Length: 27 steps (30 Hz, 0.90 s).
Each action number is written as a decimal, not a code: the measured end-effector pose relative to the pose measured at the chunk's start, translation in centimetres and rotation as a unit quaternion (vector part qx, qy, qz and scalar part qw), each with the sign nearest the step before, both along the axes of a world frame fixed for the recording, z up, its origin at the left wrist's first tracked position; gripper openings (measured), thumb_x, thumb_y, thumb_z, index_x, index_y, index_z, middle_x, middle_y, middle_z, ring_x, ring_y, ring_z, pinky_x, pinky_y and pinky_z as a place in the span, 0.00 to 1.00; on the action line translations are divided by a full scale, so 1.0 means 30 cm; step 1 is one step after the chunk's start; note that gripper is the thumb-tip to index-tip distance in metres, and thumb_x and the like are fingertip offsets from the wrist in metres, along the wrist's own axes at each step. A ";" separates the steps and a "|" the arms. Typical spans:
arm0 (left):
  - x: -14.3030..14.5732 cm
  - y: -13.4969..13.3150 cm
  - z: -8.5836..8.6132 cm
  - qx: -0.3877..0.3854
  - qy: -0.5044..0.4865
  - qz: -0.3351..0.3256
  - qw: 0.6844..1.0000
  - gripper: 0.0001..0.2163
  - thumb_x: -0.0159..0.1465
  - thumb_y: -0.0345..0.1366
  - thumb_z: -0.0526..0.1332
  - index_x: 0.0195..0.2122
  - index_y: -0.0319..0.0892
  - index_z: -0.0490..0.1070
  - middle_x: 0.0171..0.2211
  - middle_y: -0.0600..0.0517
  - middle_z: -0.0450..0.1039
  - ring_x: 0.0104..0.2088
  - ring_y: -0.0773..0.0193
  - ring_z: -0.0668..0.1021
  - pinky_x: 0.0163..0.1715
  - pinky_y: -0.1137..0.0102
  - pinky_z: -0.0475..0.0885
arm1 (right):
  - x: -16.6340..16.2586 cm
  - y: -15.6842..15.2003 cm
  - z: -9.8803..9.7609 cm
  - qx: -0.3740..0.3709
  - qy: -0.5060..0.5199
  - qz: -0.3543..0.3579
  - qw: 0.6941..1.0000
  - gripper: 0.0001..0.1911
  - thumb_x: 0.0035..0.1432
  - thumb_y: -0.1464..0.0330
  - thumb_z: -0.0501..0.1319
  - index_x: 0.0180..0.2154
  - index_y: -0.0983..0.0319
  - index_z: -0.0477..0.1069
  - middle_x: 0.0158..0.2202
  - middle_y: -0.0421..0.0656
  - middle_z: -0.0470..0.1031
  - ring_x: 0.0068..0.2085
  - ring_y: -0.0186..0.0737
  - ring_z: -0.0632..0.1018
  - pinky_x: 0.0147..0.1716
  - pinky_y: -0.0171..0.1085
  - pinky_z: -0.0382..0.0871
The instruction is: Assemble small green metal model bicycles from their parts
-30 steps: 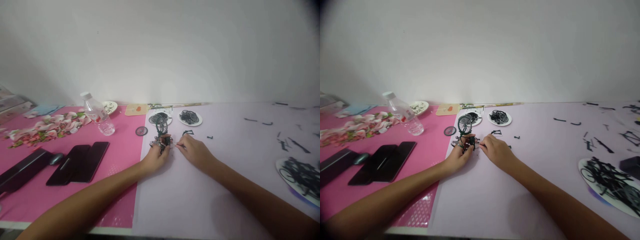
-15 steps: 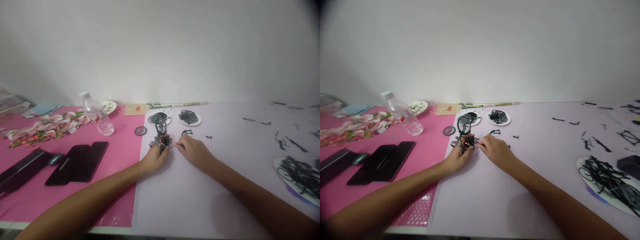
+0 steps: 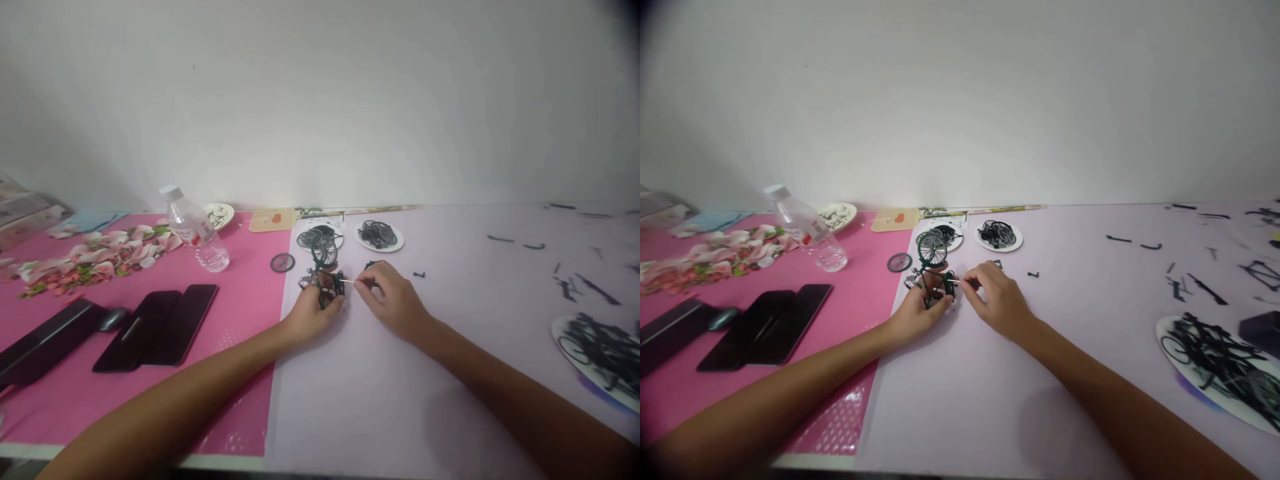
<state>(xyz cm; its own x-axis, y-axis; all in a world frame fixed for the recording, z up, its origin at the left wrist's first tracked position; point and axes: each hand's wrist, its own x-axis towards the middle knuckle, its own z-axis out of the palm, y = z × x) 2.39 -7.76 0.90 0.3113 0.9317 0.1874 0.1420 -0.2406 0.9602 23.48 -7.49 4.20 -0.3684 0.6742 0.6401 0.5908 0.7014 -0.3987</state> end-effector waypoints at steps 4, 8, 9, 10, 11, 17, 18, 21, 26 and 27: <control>-0.001 0.000 0.013 0.033 0.016 -0.010 0.999 0.13 0.71 0.36 0.60 0.55 0.41 0.68 0.54 0.43 0.75 0.53 0.56 0.77 0.55 0.62 0.71 | -0.014 -0.010 0.004 0.019 -0.011 0.056 0.998 0.03 0.67 0.72 0.63 0.39 0.59 0.70 0.33 0.42 0.73 0.37 0.42 0.73 0.37 0.41 0.68; -0.003 0.001 0.023 0.083 0.042 -0.016 0.996 0.07 0.70 0.31 0.58 0.48 0.40 0.70 0.48 0.45 0.77 0.51 0.55 0.77 0.55 0.61 0.71 | -0.028 -0.020 0.002 0.024 -0.037 0.084 0.995 0.03 0.67 0.72 0.64 0.40 0.59 0.71 0.34 0.43 0.74 0.39 0.42 0.73 0.36 0.40 0.69; -0.003 0.001 0.024 0.088 0.045 -0.019 0.995 0.06 0.70 0.31 0.58 0.46 0.40 0.70 0.47 0.45 0.77 0.51 0.55 0.77 0.54 0.61 0.71 | -0.030 -0.021 0.001 0.026 -0.040 0.086 0.995 0.02 0.67 0.72 0.64 0.40 0.59 0.71 0.34 0.43 0.74 0.39 0.42 0.73 0.36 0.40 0.69; -0.003 0.001 0.023 0.090 0.048 -0.021 0.995 0.05 0.69 0.30 0.58 0.45 0.40 0.70 0.47 0.45 0.77 0.50 0.55 0.77 0.54 0.62 0.72 | -0.032 -0.021 0.000 0.027 -0.041 0.086 0.995 0.02 0.67 0.72 0.64 0.40 0.59 0.72 0.34 0.43 0.75 0.39 0.43 0.73 0.36 0.40 0.69; -0.003 0.001 0.022 0.091 0.051 -0.021 0.994 0.04 0.69 0.30 0.58 0.44 0.40 0.70 0.46 0.45 0.77 0.50 0.55 0.77 0.54 0.62 0.72 | -0.033 -0.021 -0.001 0.029 -0.041 0.087 0.995 0.02 0.67 0.71 0.64 0.40 0.59 0.72 0.34 0.43 0.75 0.39 0.43 0.73 0.35 0.40 0.69; -0.003 0.002 0.014 0.098 0.065 -0.009 0.993 0.07 0.67 0.28 0.59 0.46 0.41 0.70 0.47 0.45 0.76 0.50 0.55 0.77 0.54 0.62 0.71 | -0.038 -0.026 -0.001 0.034 -0.049 0.088 0.994 0.02 0.67 0.71 0.63 0.39 0.59 0.72 0.34 0.44 0.76 0.39 0.43 0.74 0.34 0.39 0.70; -0.003 0.001 0.014 0.099 0.065 -0.007 0.993 0.08 0.67 0.28 0.60 0.47 0.41 0.70 0.47 0.44 0.76 0.50 0.55 0.76 0.54 0.61 0.71 | -0.039 -0.027 0.000 0.035 -0.049 0.089 0.994 0.02 0.67 0.72 0.63 0.39 0.59 0.72 0.34 0.44 0.76 0.39 0.43 0.74 0.34 0.39 0.70; -0.002 0.001 0.014 0.098 0.062 0.002 0.993 0.12 0.66 0.28 0.60 0.50 0.41 0.70 0.47 0.44 0.76 0.51 0.54 0.76 0.55 0.60 0.71 | -0.039 -0.028 0.004 0.045 -0.049 0.090 0.994 0.02 0.66 0.72 0.63 0.40 0.59 0.72 0.33 0.44 0.75 0.38 0.43 0.74 0.34 0.39 0.70; 0.000 0.002 0.010 0.089 0.063 0.005 0.994 0.09 0.66 0.28 0.61 0.48 0.41 0.71 0.46 0.44 0.76 0.49 0.54 0.76 0.55 0.61 0.71 | -0.039 -0.026 0.009 0.050 -0.053 0.093 0.993 0.03 0.66 0.73 0.63 0.39 0.60 0.72 0.32 0.43 0.75 0.37 0.43 0.74 0.34 0.39 0.70; 0.000 0.002 0.009 0.087 0.064 0.003 0.994 0.09 0.66 0.29 0.61 0.47 0.41 0.71 0.46 0.44 0.76 0.49 0.55 0.76 0.54 0.61 0.71 | -0.039 -0.026 0.009 0.050 -0.054 0.094 0.993 0.03 0.66 0.73 0.63 0.39 0.60 0.72 0.32 0.43 0.75 0.37 0.43 0.74 0.34 0.39 0.70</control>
<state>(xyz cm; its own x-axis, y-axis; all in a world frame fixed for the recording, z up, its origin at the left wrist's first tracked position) 2.39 -7.70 1.18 0.3367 0.8911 0.3042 0.2630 -0.3992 0.8783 22.32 -8.28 4.47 -0.5520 0.5218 0.6504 0.4820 0.8362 -0.2618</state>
